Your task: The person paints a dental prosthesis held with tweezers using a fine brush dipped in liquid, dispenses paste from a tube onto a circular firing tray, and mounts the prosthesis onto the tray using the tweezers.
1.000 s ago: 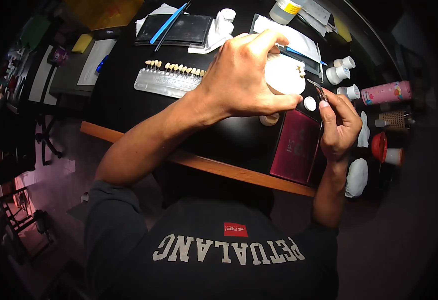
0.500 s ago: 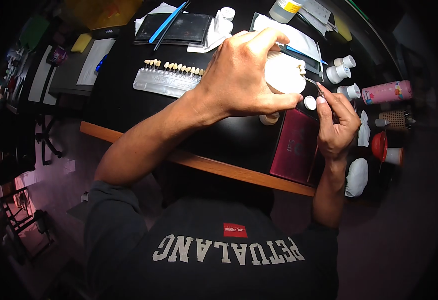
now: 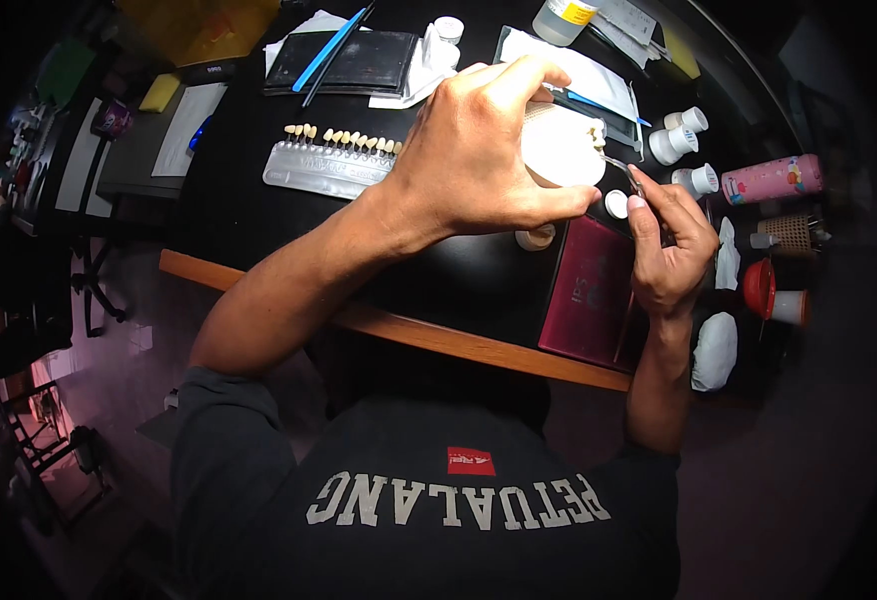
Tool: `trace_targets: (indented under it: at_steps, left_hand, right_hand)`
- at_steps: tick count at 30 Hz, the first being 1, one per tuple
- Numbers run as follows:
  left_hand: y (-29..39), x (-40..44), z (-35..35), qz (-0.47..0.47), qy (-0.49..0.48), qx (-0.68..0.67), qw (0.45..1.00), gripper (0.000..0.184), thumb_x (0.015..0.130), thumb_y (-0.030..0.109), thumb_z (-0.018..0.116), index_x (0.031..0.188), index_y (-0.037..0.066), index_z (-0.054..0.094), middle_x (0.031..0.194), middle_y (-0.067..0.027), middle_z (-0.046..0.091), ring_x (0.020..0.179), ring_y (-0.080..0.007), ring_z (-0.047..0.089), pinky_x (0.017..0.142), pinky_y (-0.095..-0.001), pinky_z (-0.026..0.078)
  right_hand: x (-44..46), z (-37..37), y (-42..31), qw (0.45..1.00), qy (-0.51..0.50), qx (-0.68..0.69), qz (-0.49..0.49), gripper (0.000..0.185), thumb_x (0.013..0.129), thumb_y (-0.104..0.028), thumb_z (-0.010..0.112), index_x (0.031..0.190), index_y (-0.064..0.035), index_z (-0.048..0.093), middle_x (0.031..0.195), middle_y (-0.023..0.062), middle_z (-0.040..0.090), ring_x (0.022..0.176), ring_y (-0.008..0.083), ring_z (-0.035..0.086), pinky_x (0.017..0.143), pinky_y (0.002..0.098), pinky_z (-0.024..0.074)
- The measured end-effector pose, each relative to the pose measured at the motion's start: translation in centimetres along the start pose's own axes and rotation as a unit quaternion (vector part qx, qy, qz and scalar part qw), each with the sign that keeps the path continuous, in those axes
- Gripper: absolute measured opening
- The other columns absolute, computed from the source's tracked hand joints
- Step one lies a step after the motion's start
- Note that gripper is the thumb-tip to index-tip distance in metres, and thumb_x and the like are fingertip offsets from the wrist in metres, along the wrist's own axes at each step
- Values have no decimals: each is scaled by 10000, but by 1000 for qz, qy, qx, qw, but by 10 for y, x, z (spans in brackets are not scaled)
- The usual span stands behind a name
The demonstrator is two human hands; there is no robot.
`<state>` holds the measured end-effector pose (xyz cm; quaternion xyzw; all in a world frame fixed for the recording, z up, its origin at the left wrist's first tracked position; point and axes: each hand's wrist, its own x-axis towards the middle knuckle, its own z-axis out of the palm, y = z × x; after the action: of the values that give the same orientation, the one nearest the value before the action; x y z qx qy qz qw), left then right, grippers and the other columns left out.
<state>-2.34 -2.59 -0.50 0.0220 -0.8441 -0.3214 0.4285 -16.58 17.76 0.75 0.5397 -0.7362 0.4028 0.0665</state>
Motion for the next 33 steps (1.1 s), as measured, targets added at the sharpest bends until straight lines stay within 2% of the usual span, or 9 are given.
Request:
trace_targets:
  at_steps: [19,25,28,33]
  left_hand:
    - [0,0,0,4,4,3,1000,740,623,354,947,1182,-24,644,962,-176,733,916,-263,750,852,-346,600]
    - [0,0,0,-9,-5,-5,1000,744,617,345,949,1183,-29,643,978,-176,733,928,-267,750,859,-347,599]
    - [0,1,0,1,0,-11,1000,739,615,336,949,1180,-32,646,1003,-179,733,947,-269,748,872,-349,595]
    - [4,3,-1,10,-4,-10,1000,726,619,316,945,1184,-34,652,1034,-185,731,985,-277,744,895,-354,591]
  right_hand:
    - [-1,2,0,1000,10,-6,7,253,885,-32,705,1126,26,756,778,46,644,609,59,514,534,223,370]
    - [-1,2,3,999,25,34,14,213,906,-39,680,1087,40,760,744,68,655,644,87,586,569,233,419]
    - [0,1,0,997,12,40,64,198,914,-45,672,1065,49,759,726,77,654,653,105,607,587,238,436]
    - [1,2,-7,992,17,45,114,182,922,-62,677,1034,60,753,815,137,729,733,160,694,665,275,523]
